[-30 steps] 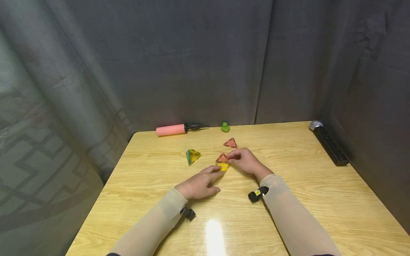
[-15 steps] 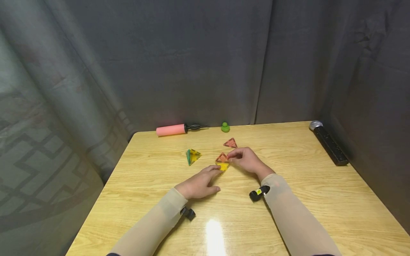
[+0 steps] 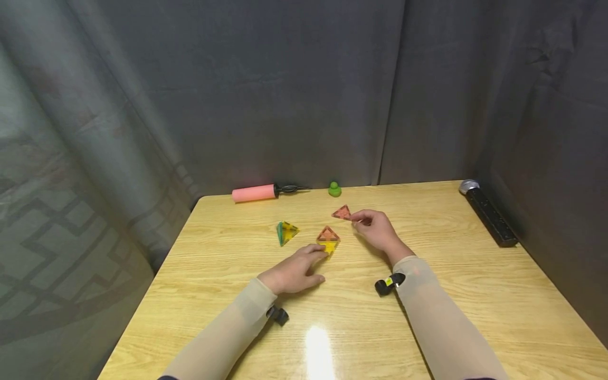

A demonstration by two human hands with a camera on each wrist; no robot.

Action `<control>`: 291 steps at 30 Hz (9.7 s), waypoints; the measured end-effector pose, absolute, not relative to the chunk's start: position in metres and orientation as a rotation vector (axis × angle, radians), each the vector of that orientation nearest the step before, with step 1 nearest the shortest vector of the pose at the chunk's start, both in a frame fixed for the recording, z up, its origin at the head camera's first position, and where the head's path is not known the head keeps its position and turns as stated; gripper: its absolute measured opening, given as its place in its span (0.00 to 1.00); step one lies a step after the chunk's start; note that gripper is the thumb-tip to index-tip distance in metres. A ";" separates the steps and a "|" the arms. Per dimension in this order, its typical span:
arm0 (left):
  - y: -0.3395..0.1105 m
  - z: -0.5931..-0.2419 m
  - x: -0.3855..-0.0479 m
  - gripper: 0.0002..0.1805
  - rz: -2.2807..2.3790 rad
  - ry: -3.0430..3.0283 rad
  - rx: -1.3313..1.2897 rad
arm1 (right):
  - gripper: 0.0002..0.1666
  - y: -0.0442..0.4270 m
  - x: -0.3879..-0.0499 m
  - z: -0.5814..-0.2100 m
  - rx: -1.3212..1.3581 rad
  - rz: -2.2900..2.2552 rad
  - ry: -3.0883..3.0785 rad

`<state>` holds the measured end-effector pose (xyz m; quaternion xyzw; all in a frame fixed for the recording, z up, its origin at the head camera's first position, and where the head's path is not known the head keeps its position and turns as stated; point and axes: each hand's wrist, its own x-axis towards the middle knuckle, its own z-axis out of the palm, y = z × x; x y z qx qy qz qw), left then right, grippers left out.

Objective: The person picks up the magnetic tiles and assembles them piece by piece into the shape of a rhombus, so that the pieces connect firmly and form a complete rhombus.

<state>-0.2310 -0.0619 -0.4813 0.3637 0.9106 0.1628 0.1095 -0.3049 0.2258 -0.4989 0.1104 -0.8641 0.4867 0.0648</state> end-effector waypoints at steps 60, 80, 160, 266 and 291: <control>-0.069 -0.487 -0.240 0.34 0.594 2.644 1.057 | 0.20 0.233 -0.319 -0.493 0.520 1.218 -2.915; -0.070 -0.486 -0.240 0.34 0.610 2.643 1.060 | 0.17 0.243 -0.288 -0.487 0.535 1.232 -2.932; -0.075 -0.486 -0.244 0.31 0.690 2.595 1.080 | 0.32 0.259 -0.294 -0.505 0.466 1.534 -2.773; -0.077 -0.488 -0.246 0.28 0.720 2.572 1.085 | 0.07 0.230 -0.286 -0.488 0.587 1.551 -2.661; -0.079 -0.491 -0.248 0.27 0.750 2.594 1.095 | 0.09 0.217 -0.282 -0.487 0.760 1.517 -2.692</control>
